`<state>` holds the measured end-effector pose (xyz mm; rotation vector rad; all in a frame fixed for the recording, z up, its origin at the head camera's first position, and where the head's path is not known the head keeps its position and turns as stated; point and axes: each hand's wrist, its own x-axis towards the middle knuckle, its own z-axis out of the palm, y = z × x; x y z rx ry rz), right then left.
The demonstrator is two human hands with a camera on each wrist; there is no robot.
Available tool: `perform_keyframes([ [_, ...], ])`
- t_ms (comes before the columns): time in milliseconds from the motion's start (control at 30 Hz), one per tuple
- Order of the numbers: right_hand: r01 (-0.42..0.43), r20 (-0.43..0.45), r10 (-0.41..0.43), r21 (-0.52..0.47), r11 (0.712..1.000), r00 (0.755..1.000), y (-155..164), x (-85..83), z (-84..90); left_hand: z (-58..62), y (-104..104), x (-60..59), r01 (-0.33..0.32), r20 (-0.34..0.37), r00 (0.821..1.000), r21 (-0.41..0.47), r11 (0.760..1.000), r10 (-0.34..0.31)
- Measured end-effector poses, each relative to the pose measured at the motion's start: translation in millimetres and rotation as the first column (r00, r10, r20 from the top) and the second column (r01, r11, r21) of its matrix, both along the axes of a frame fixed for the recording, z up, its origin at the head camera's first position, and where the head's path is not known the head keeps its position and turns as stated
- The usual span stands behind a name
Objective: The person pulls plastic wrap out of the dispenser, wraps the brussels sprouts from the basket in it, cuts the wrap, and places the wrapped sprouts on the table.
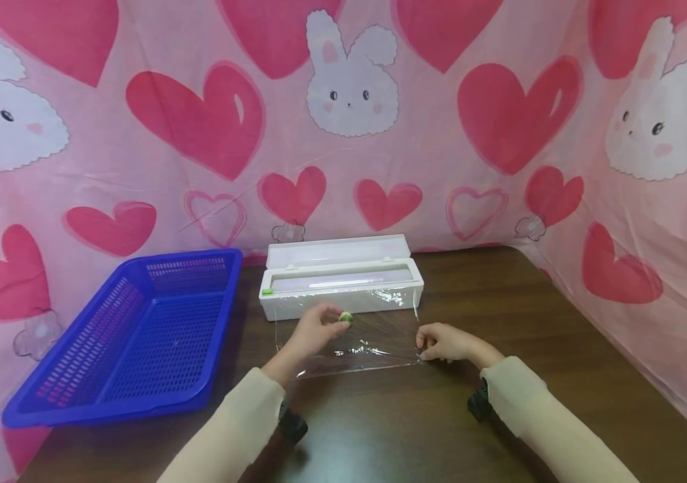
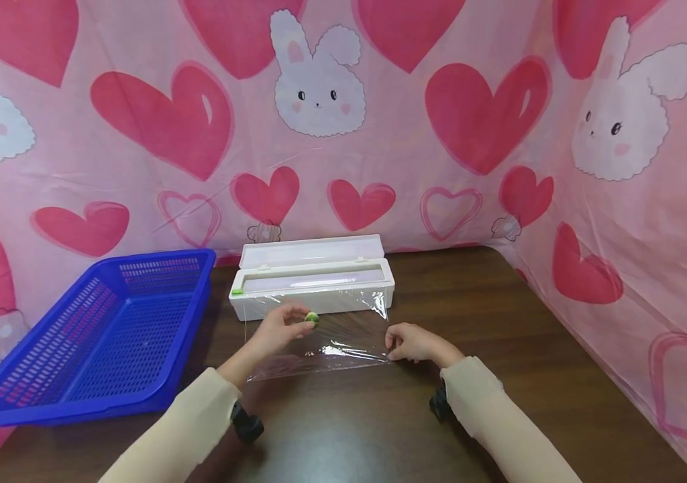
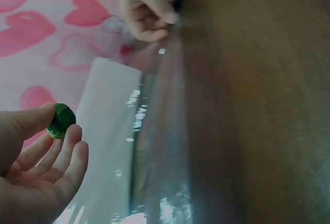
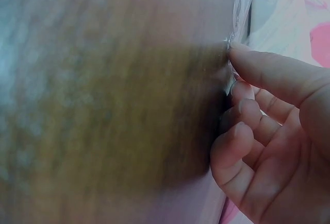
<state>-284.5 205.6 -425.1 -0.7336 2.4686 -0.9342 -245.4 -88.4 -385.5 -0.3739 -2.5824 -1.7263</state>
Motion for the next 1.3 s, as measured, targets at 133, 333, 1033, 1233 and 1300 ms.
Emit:
perform_keyframes([
  [133,-0.007,-0.006,0.007,-0.001,1.000,1.000,-0.3,0.7,0.6,-21.3,5.7,-5.1,-0.015,-0.023,1.000,-0.139,0.990,0.012],
  [333,-0.003,-0.009,0.003,0.008,1.000,1.000,-1.3,0.8,2.1,-39.9,11.2,-5.2,0.020,-0.027,0.999,-0.225,0.974,-0.027],
  [1033,0.009,0.011,-0.009,-0.006,1.000,1.000,0.6,-0.9,-1.2,-59.1,18.3,-3.1,0.062,-0.108,0.988,-0.359,0.931,-0.107],
  [1233,0.012,0.009,-0.012,-0.009,1.000,1.000,0.6,-0.7,-0.9,-60.9,18.1,-5.5,0.063,-0.130,0.984,-0.379,0.923,-0.120],
  [1300,0.010,0.006,-0.010,-0.008,1.000,1.000,0.6,-0.6,-0.9,-61.2,16.6,-5.3,0.066,-0.136,0.983,-0.369,0.927,-0.124],
])
